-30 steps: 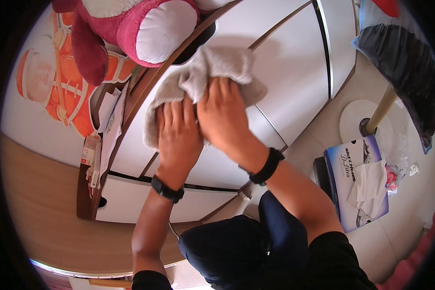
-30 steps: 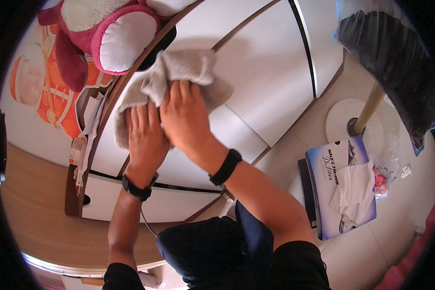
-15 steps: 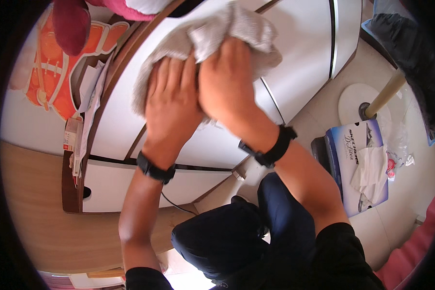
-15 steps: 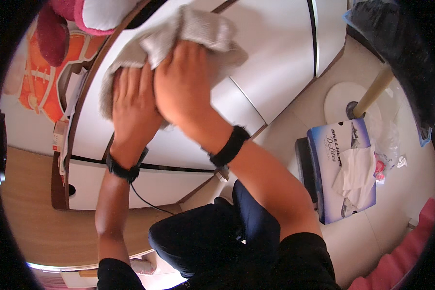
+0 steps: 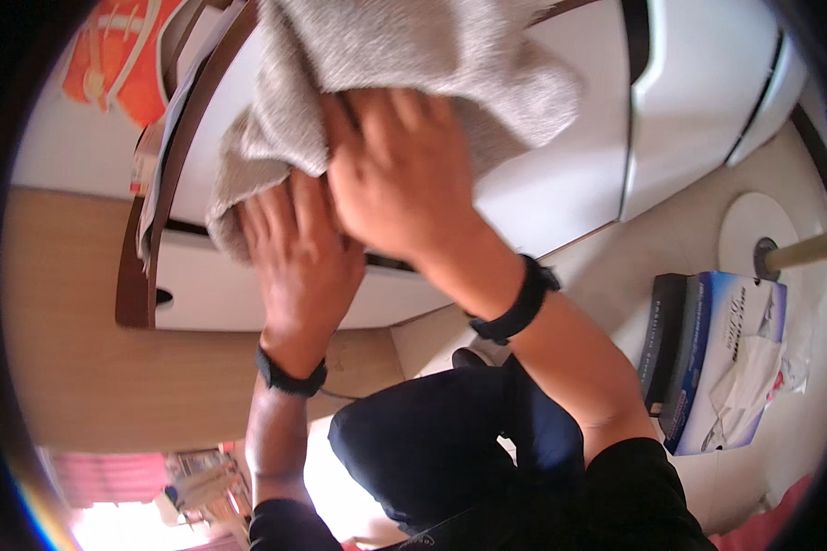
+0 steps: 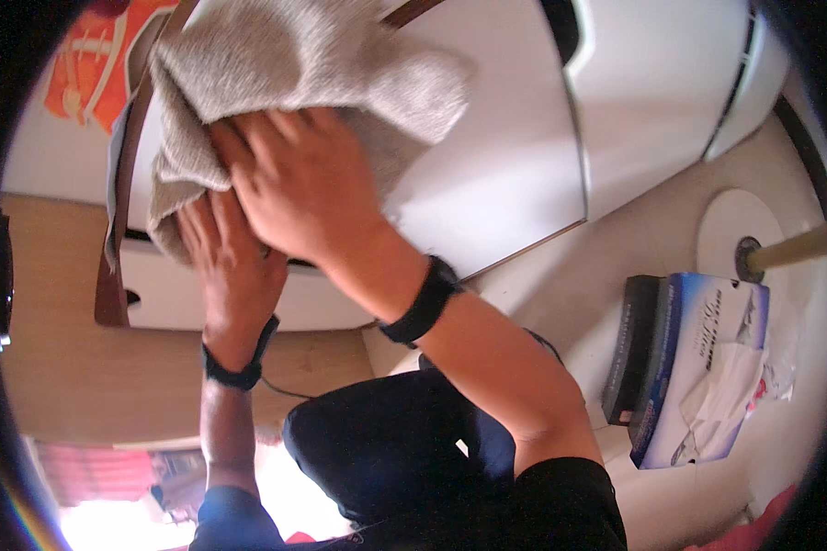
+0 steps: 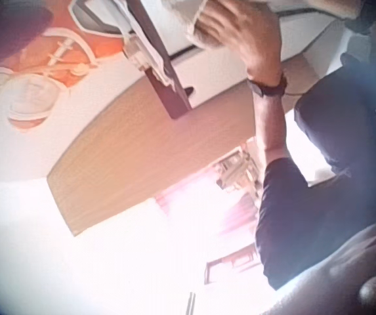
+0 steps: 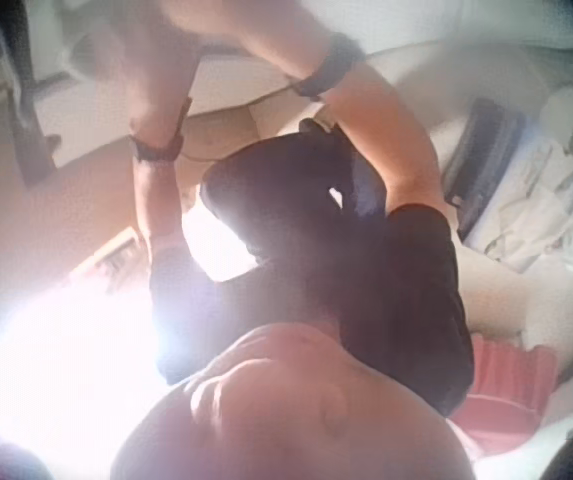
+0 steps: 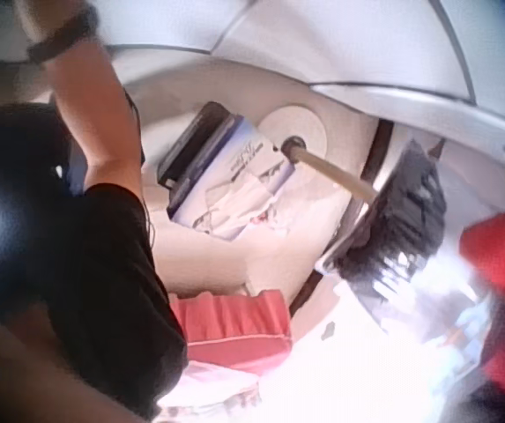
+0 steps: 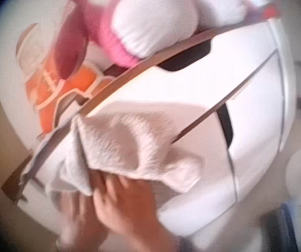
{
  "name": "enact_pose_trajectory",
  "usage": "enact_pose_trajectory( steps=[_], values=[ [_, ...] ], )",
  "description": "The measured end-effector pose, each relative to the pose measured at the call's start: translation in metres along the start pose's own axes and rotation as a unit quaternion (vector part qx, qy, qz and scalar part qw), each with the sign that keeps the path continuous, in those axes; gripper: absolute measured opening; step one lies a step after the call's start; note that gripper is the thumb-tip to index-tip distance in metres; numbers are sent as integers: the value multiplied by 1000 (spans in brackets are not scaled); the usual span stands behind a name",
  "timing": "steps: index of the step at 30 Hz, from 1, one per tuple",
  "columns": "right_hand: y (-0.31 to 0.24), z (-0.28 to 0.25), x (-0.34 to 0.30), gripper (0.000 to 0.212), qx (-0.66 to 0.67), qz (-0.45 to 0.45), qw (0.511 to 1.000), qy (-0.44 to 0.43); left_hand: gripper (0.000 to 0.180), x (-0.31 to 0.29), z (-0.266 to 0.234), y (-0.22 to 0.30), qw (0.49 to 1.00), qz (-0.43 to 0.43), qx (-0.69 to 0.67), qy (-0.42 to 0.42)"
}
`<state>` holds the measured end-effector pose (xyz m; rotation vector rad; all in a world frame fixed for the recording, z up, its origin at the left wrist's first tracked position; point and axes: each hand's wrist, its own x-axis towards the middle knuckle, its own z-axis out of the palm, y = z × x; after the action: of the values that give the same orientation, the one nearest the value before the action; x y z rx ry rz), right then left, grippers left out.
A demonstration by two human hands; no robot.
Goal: The person wipes the surface of a white drawer unit and a wooden cabinet using a cloth. The person moves the cloth across the drawer fronts and the top of the cabinet, cleaning the surfaces in a room with various items visible in the background.
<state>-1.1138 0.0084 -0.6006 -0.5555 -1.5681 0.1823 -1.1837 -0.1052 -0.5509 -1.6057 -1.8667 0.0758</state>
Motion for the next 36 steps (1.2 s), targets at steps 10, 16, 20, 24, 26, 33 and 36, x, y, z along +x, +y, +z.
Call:
enact_pose_trajectory(
  steps=[10, 16, 20, 24, 26, 33, 36],
  values=[
    [35, 22, -7, 47, -82, -116, 988, 64, 64, 4, 26, 10, 990, 11, -65, 127],
    [62, 19, -19, 63, -167, -184, 969, 14, 56, 11, 54, 15, 953, 27, -132, 270],
    [79, 14, 4, 62, -132, -244, 959, 49, 48, 16, 55, 18, 941, 17, -157, 299],
    [76, 11, -9, 61, -141, -229, 962, 39, 49, 7, 49, 17, 941, 10, -168, 292],
    [73, 8, -14, 60, -145, -222, 963, 47, 51, 9, 53, 18, 930, 13, -164, 327],
    [33, -4, -20, 51, -98, -193, 974, 72, 57, -7, 47, 26, 926, 57, -221, 300],
    [15, -13, -14, 41, -40, -131, 990, 27, 64, -21, 51, 24, 921, 51, -264, 283]
  ],
)
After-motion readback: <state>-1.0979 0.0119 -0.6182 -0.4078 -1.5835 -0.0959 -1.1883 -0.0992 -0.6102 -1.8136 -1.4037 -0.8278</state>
